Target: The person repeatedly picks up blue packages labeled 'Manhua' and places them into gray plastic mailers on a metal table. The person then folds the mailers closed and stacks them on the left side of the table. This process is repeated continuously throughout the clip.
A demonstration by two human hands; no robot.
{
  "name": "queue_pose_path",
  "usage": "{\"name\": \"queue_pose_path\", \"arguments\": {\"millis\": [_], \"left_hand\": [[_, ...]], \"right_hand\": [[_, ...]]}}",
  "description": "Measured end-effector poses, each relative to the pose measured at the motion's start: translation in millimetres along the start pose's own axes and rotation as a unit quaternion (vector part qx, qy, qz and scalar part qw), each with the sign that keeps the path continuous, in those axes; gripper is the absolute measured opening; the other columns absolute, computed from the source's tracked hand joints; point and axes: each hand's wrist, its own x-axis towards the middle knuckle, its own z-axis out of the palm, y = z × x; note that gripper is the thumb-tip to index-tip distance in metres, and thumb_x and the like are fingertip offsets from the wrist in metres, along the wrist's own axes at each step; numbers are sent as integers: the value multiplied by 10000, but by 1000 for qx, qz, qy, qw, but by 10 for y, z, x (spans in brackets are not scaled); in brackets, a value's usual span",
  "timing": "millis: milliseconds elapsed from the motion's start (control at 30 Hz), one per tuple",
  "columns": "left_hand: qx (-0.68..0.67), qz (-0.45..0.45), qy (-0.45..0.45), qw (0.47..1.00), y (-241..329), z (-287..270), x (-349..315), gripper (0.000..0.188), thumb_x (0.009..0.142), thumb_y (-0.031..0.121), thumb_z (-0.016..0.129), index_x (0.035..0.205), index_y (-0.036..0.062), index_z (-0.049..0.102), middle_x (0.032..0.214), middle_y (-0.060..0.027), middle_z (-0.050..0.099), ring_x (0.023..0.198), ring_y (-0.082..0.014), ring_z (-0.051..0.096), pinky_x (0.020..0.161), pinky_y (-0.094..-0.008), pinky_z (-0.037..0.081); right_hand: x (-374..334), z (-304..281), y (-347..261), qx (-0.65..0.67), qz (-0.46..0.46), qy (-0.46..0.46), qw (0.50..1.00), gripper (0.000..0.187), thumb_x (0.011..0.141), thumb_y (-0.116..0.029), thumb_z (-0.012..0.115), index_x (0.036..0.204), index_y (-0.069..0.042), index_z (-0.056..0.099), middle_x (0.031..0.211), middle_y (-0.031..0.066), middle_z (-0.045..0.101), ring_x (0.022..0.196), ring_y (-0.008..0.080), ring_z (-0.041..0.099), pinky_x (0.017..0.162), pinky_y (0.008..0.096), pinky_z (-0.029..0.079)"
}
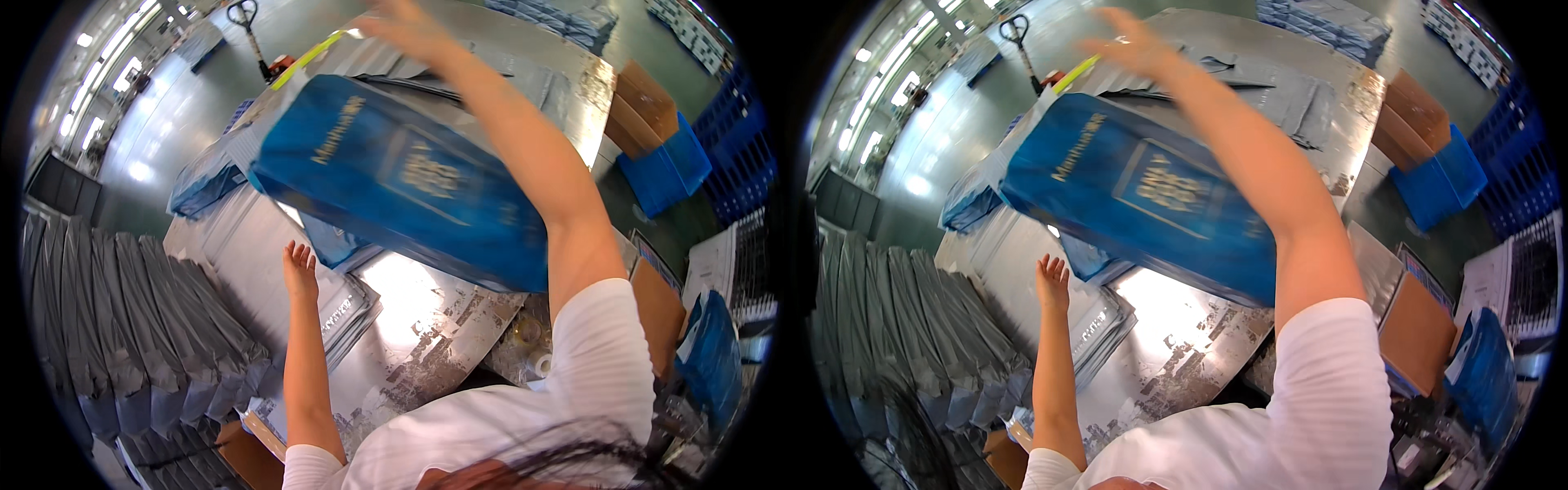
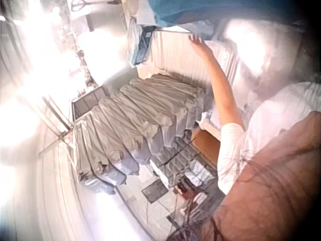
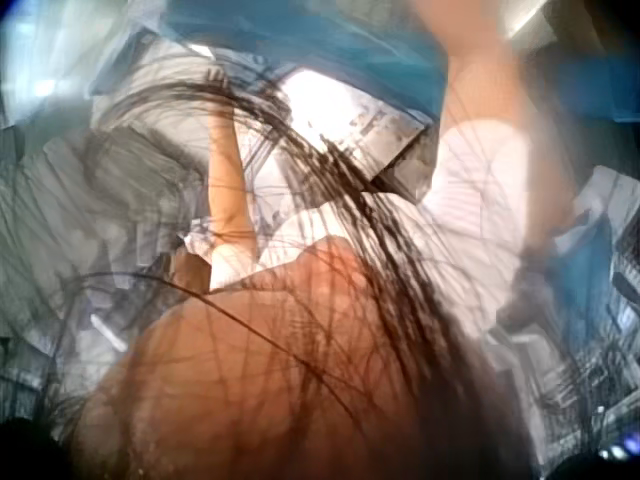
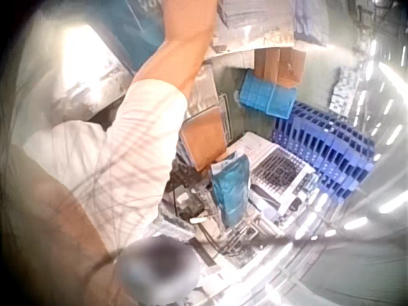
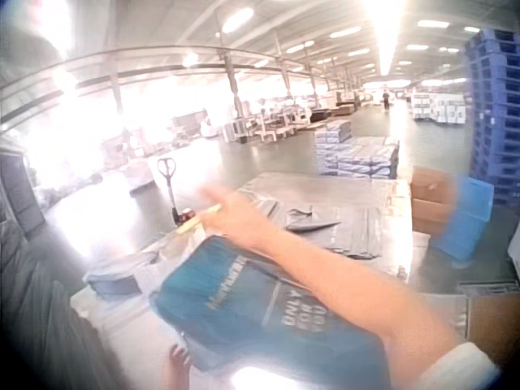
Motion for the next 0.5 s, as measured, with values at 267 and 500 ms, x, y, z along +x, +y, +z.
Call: {"name": "queue_pose_path", "arguments": {"millis": [267,500], "left_hand": [[67,-130,6,989,-595,11,-453,783,786,616,461,1236,-15,349,1129,-181,474,1006,-267,488,884,-328,378],[-81,-224,-59,969,-424,1104,-444,959,768,681,400,1288,-104,217,1279,-289,330,1200,-349,358,1005,-397,289]], "right_hand": [[-1750,35,2744,230,520,-150,809,793,826,-649,289,1389,-107,156,1426,118,192,1312,247,180,1060,392,130],[-1567,835,2273,464,368,144,793,799,778,-720,263,1395,-228,138,1441,96,113,1317,321,91,987,589,118]]}}
